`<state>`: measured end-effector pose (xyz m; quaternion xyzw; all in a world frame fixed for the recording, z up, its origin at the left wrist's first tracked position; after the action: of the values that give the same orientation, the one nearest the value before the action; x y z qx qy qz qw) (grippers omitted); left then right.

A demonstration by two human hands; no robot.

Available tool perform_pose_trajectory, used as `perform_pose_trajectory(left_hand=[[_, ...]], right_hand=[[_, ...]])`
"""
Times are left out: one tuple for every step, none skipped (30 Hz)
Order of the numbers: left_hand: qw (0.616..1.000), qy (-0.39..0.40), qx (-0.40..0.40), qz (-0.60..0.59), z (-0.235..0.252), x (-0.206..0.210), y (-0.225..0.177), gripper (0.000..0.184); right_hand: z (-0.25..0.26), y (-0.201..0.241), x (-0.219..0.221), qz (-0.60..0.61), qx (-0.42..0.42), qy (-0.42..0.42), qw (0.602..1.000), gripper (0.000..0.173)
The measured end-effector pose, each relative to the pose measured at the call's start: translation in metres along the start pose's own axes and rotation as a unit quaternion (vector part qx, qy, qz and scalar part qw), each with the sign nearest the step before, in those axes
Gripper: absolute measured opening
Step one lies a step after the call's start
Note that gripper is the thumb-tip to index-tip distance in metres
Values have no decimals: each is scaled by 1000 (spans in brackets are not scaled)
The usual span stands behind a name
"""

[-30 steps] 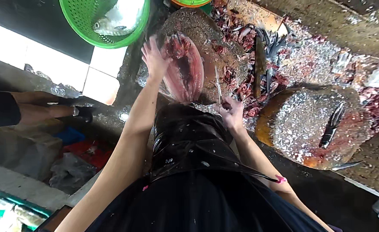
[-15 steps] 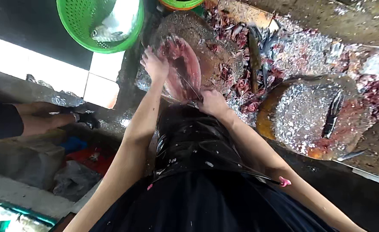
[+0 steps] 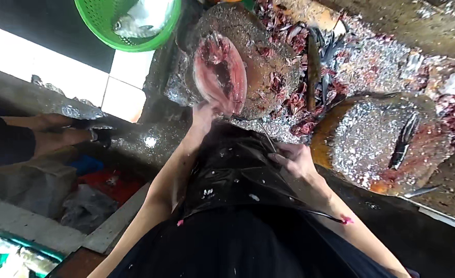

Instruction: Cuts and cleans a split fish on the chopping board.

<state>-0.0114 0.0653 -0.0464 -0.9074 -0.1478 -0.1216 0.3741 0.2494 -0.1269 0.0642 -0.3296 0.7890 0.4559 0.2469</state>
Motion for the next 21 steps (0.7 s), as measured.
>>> perform_pose_trajectory(left_hand=[[1000, -13, 2, -20, 8, -2, -6, 18], [999, -14, 2, -36, 9, -4, -8, 16], [999, -4, 7, -42, 8, -6, -7, 14], [999, 12, 12, -45, 7, -5, -8, 13], [998, 31, 19, -49, 7, -2, -11, 14], [997, 50, 23, -57, 4, 0, -13, 16], [996, 59, 26, -63, 2, 2, -14, 17], [995, 62, 31, -69, 3, 4, -16, 17], [995, 63, 35, -72, 3, 5, -17, 16], [994, 65, 41, -76, 4, 5, -17, 15], [993, 72, 47, -79, 4, 4, -16, 14], [992, 81, 49, -82, 3, 4, -14, 13], [991, 88, 50, -87, 4, 4, -12, 13], [990, 94, 51, -93, 6, 5, -13, 14], [989, 98, 53, -100, 7, 5, -12, 14], [988, 99, 54, -105, 8, 4, -12, 15], [988, 99, 57, -107, 9, 3, -14, 16], [988, 97, 57, -105, 11, 2, -15, 16], [989, 96, 54, -100, 13, 1, -16, 17], [990, 95, 48, -89, 14, 2, -17, 17], [992, 88, 38, -76, 15, 5, -16, 16]], right_hand=[[15, 20, 1, 75, -42, 6, 996, 32], [27, 40, 5, 123, -74, 22, 989, 31], [37, 58, 9, 146, -100, 39, 983, 30], [49, 71, 14, 152, -119, 44, 980, 28], [61, 78, 18, 144, -124, 42, 981, 24], [70, 79, 22, 129, -113, 36, 985, 22], [75, 76, 25, 109, -93, 29, 989, 22], [79, 73, 26, 92, -79, 24, 992, 23], [80, 71, 26, 76, -74, 20, 994, 24], [81, 71, 26, 65, -74, 18, 995, 24], [81, 71, 27, 57, -76, 18, 995, 26], [82, 71, 29, 57, -80, 20, 995, 26], [86, 72, 31, 62, -87, 21, 994, 28], [93, 73, 33, 71, -98, 20, 992, 30], [102, 74, 36, 72, -111, 19, 991, 33], [114, 75, 41, 64, -124, 20, 990, 35], [125, 78, 45, 52, -131, 27, 990, 36], [132, 82, 48, 28, -131, 42, 990, 35], [136, 86, 48, -12, -120, 65, 991, 36], [137, 89, 44, -43, -105, 97, 989, 40], [133, 91, 36, -42, -98, 116, 988, 50]])
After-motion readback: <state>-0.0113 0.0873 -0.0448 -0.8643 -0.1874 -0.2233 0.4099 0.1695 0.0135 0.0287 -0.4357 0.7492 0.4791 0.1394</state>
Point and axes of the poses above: each hand's wrist, its own z-axis towards the middle knuckle, its own x-axis out of the palm, y = z × x, the point moved 8 cm from there along z, towards the middle knuckle, and after that the axes turned 9 degrees about -z, right-handed, at the moved point
